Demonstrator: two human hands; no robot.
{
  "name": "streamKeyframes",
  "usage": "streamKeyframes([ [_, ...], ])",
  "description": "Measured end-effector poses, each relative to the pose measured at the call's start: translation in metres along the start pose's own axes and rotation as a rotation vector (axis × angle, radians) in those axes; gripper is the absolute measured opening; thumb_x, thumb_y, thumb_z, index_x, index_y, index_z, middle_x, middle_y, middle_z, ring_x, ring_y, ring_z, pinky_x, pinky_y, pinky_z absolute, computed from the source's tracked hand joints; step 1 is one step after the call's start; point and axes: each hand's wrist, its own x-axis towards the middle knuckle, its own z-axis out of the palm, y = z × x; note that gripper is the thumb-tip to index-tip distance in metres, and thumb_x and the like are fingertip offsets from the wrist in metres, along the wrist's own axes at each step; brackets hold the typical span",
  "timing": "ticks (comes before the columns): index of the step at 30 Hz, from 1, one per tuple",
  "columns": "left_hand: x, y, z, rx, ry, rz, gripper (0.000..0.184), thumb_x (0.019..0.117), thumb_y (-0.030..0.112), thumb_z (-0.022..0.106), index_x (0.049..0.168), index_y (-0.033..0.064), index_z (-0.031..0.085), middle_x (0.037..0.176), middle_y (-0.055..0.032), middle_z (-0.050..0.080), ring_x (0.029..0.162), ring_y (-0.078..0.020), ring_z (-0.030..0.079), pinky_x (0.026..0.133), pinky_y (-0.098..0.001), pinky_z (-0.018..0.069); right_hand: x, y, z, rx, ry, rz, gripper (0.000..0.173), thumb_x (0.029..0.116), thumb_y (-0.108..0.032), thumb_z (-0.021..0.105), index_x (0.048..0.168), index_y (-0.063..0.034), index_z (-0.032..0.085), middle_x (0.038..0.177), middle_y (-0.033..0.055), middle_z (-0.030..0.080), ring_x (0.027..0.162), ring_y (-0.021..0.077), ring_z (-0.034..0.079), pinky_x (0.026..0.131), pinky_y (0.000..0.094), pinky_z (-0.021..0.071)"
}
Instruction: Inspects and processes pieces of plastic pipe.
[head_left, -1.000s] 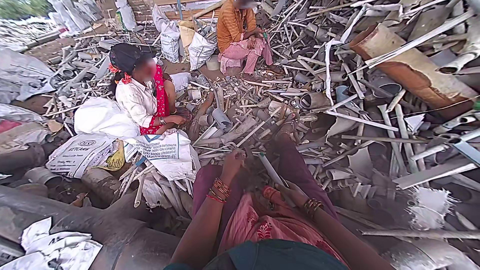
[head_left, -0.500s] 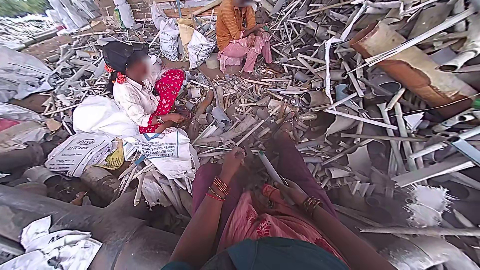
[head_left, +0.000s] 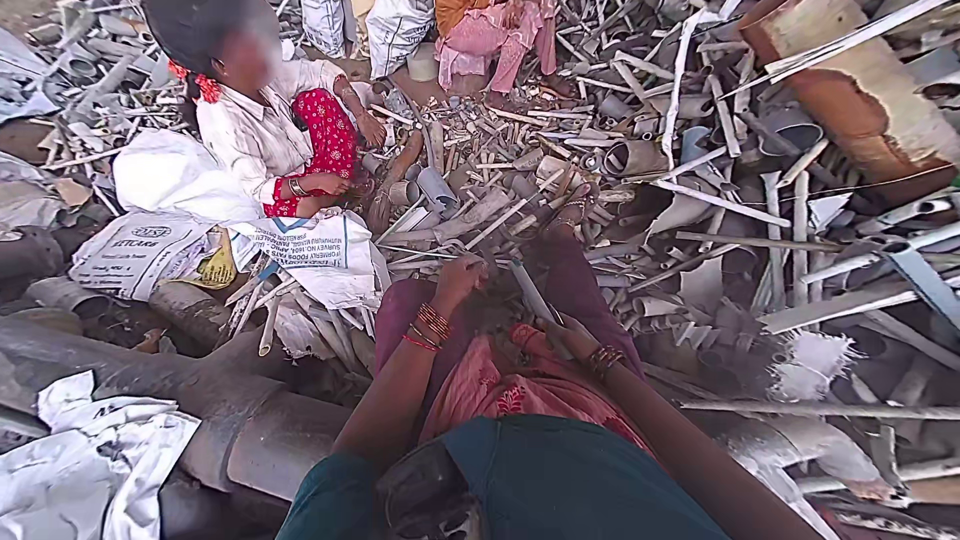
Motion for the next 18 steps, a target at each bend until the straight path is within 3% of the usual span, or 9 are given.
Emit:
streamKeyframes([
  [2, 0.003, -0.009, 0.004, 0.104, -0.062, 0.033, 0.034, 0.1072, 0.013, 0.048, 0.137, 0.0026, 0.062, 0.137, -0.0223, 0.061, 0.130, -0.0367, 0.056, 0.110, -0.0564, 0.0399, -0.001, 0.002, 0.000, -0.025, -0.008, 0.014, 0.035, 0.1086, -0.026, 0.052, 0.133, -0.0011, 0.053, 0.074, 0.0010, 0.059, 0.057, 0.0078, 0.056, 0.058, 0.0247, 0.0507],
  [4, 0.004, -0.013, 0.005, 0.141, -0.120, 0.082, 0.042, 0.1046, 0.009, 0.052, 0.146, 0.0025, 0.052, 0.149, -0.0243, 0.049, 0.139, -0.0385, 0.047, 0.116, -0.0552, 0.0352, 0.000, 0.002, 0.000, -0.047, -0.005, 0.019, 0.033, 0.1090, -0.026, 0.051, 0.130, -0.0007, 0.054, 0.072, 0.0006, 0.058, 0.056, 0.0071, 0.057, 0.057, 0.0234, 0.0504],
  [6, 0.002, -0.011, 0.005, 0.095, -0.140, 0.115, 0.047, 0.1042, 0.011, 0.056, 0.149, 0.0008, 0.047, 0.149, -0.0249, 0.049, 0.140, -0.0369, 0.047, 0.117, -0.0512, 0.0350, 0.000, 0.004, -0.001, -0.081, 0.005, 0.022, 0.034, 0.1096, -0.026, 0.049, 0.131, -0.0003, 0.054, 0.072, 0.0021, 0.060, 0.057, 0.0074, 0.056, 0.057, 0.0242, 0.0495],
  [8, -0.011, -0.001, -0.001, -0.039, -0.180, 0.169, 0.041, 0.1044, 0.009, 0.054, 0.144, -0.0012, 0.051, 0.141, -0.0228, 0.056, 0.129, -0.0301, 0.056, 0.109, -0.0445, 0.0428, -0.001, 0.006, -0.003, -0.111, 0.012, 0.007, 0.035, 0.1098, -0.028, 0.049, 0.131, -0.0010, 0.055, 0.073, 0.0025, 0.060, 0.060, 0.0081, 0.056, 0.061, 0.0263, 0.0499],
  [11, -0.058, 0.026, -0.018, -0.320, -0.337, 0.383, 0.023, 0.1024, 0.004, 0.051, 0.121, -0.0045, 0.061, 0.114, -0.0108, 0.065, 0.097, -0.0101, 0.061, 0.086, -0.0264, 0.0516, 0.001, 0.010, -0.004, -0.105, 0.036, 0.000, 0.034, 0.1093, -0.029, 0.051, 0.130, -0.0029, 0.056, 0.072, 0.0022, 0.059, 0.061, 0.0088, 0.057, 0.063, 0.0276, 0.0513],
  [14, -0.129, 0.060, -0.046, -0.367, -0.623, 0.701, 0.011, 0.0960, -0.001, 0.059, 0.104, -0.0044, 0.065, 0.100, -0.0034, 0.070, 0.094, -0.0033, 0.066, 0.086, -0.0204, 0.0557, 0.005, 0.018, -0.009, -0.095, 0.038, -0.006, 0.034, 0.1091, -0.031, 0.051, 0.129, -0.0041, 0.057, 0.072, 0.0020, 0.058, 0.060, 0.0090, 0.056, 0.062, 0.0284, 0.0503],
  [16, -0.176, 0.074, -0.065, -0.227, -0.772, 0.869, 0.012, 0.0943, 0.000, 0.063, 0.102, -0.0038, 0.072, 0.095, -0.0050, 0.071, 0.091, -0.0035, 0.066, 0.084, -0.0172, 0.0542, -0.003, 0.019, -0.005, -0.058, -0.020, -0.144, 0.038, 0.1102, -0.028, 0.049, 0.132, 0.0023, 0.054, 0.075, 0.0048, 0.059, 0.061, 0.0098, 0.055, 0.061, 0.0296, 0.0493],
  [17, -0.193, 0.074, -0.069, -0.181, -0.794, 0.969, 0.014, 0.0943, 0.001, 0.062, 0.103, 0.0000, 0.073, 0.092, -0.0034, 0.070, 0.088, -0.0026, 0.065, 0.081, -0.0159, 0.0521, -0.026, -0.002, 0.009, -0.045, -0.052, -0.264, 0.038, 0.1108, -0.023, 0.046, 0.129, 0.0098, 0.052, 0.076, 0.0074, 0.059, 0.062, 0.0091, 0.054, 0.060, 0.0277, 0.0483],
  [18, -0.202, 0.063, -0.066, -0.217, -0.771, 1.108, 0.017, 0.0942, 0.003, 0.061, 0.105, 0.0038, 0.074, 0.091, -0.0020, 0.070, 0.085, -0.0035, 0.064, 0.077, -0.0166, 0.0498, -0.073, -0.059, 0.033, -0.101, -0.073, -0.255, 0.035, 0.1116, -0.014, 0.039, 0.127, 0.0165, 0.048, 0.081, 0.0107, 0.056, 0.067, 0.0095, 0.054, 0.065, 0.0258, 0.0478],
])
